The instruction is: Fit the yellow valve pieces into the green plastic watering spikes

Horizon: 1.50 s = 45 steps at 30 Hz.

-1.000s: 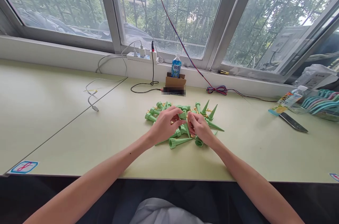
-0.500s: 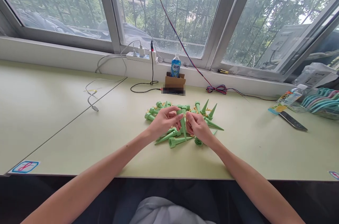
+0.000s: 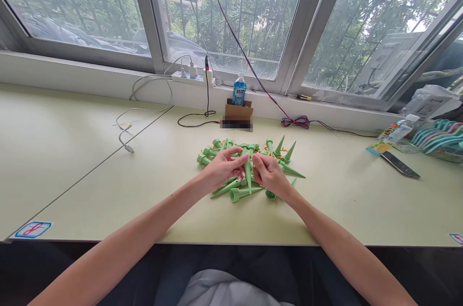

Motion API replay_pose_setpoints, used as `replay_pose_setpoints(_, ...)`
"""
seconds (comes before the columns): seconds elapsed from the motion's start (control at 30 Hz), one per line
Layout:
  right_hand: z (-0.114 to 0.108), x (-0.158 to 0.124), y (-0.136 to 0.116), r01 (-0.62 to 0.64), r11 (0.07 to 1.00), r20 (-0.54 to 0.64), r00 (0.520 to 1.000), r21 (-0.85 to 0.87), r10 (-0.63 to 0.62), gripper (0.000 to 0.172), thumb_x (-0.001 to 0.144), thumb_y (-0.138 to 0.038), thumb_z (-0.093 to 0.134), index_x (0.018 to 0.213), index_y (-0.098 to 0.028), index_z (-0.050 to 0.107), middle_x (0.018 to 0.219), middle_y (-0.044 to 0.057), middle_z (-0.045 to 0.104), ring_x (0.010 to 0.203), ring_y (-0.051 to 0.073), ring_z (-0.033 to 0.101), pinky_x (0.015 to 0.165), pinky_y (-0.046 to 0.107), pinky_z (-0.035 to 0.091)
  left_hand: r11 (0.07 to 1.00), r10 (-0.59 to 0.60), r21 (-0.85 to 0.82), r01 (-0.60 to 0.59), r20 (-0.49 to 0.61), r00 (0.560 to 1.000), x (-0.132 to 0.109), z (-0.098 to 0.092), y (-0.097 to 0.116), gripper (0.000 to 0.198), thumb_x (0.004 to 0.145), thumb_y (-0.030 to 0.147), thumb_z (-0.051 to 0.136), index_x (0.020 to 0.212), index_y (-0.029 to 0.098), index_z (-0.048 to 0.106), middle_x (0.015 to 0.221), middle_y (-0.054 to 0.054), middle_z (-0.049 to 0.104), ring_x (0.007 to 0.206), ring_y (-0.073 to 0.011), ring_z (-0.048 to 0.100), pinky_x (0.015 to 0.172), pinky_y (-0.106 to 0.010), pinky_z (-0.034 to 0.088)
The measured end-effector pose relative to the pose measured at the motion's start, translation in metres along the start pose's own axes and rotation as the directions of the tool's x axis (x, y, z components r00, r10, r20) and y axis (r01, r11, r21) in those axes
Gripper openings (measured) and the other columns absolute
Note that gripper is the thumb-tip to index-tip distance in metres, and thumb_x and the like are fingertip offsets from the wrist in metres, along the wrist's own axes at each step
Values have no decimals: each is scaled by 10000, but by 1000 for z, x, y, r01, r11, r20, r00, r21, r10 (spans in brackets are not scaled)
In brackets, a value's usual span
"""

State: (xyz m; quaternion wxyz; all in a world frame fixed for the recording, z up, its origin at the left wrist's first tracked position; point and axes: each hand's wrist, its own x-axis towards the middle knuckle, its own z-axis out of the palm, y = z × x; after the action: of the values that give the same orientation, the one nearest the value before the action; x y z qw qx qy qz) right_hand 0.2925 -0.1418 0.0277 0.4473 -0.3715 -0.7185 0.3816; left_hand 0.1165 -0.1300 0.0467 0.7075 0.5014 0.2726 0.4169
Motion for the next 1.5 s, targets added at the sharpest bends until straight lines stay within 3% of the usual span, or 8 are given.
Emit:
replay_pose_setpoints(0.33,1,-1,-3,-7,999,-35,999,-53,5,491,962,-592,403,637,-225,368,426,-51,425,377,94,342,417,250,279,989,-103,-107,104,22,994,2,-1,1,297,768,311,798,868,152,567,556,45,557,455,-49,523,441,-143,461)
replay_pose_setpoints(0.6,2,0,0,60,969,-94,992,-240,-84,507,982,-515,398,587,-198,364,484,-45,341,457,91,299,462,249,242,984,-87,145,103,-111,990,-1,7,5,328,861,410,682,1010,169,516,630,-22,662,494,-111,594,438,-193,473)
replay_pose_setpoints(0.73,2,1,0,38,959,-118,990,-281,-74,533,981,-521,389,567,-195,310,491,-45,287,470,88,260,469,254,222,976,-71,195,93,-117,991,-2,6,4,352,877,449,636,1072,178,523,612,-19,654,425,-92,544,395,-180,420)
replay_pose_setpoints(1.0,1,2,3,4,956,-176,983,-293,-57,579,977,-538,393,526,-197,271,463,-41,269,448,86,241,463,267,200,953,6,302,11,-56,998,-4,5,7,260,776,158,611,1035,159,624,620,-20,650,492,-108,582,464,-208,483)
replay_pose_setpoints(1.1,0,3,3,-1,957,-186,981,-291,-55,588,975,-557,384,519,-196,297,455,-40,283,443,86,257,460,264,204,895,102,437,-90,-5,995,-6,7,6,251,786,162,590,1032,164,640,640,-8,643,522,-117,596,516,-236,514)
replay_pose_setpoints(1.23,0,3,3,5,960,-187,981,-280,-60,585,968,-577,384,531,-194,322,469,-36,312,457,89,284,463,257,225,707,283,656,-266,83,956,-8,8,-1,289,818,236,624,1104,197,637,729,-16,671,647,-151,644,602,-257,536)
replay_pose_setpoints(1.33,0,3,4,0,971,-164,986,-239,-40,580,962,-596,383,545,-196,340,472,-34,338,456,91,300,454,252,237,564,368,771,-295,85,926,-7,8,-6,255,846,322,636,1070,203,661,745,-21,678,626,-149,629,600,-259,523)
replay_pose_setpoints(1.5,0,2,4,-23,992,-99,995,-125,11,612,956,-648,338,537,-202,355,439,-28,383,411,92,339,430,247,272,512,432,796,-323,87,898,-5,7,-7,242,902,399,581,1002,206,686,839,-34,688,605,-130,586,580,-248,498)
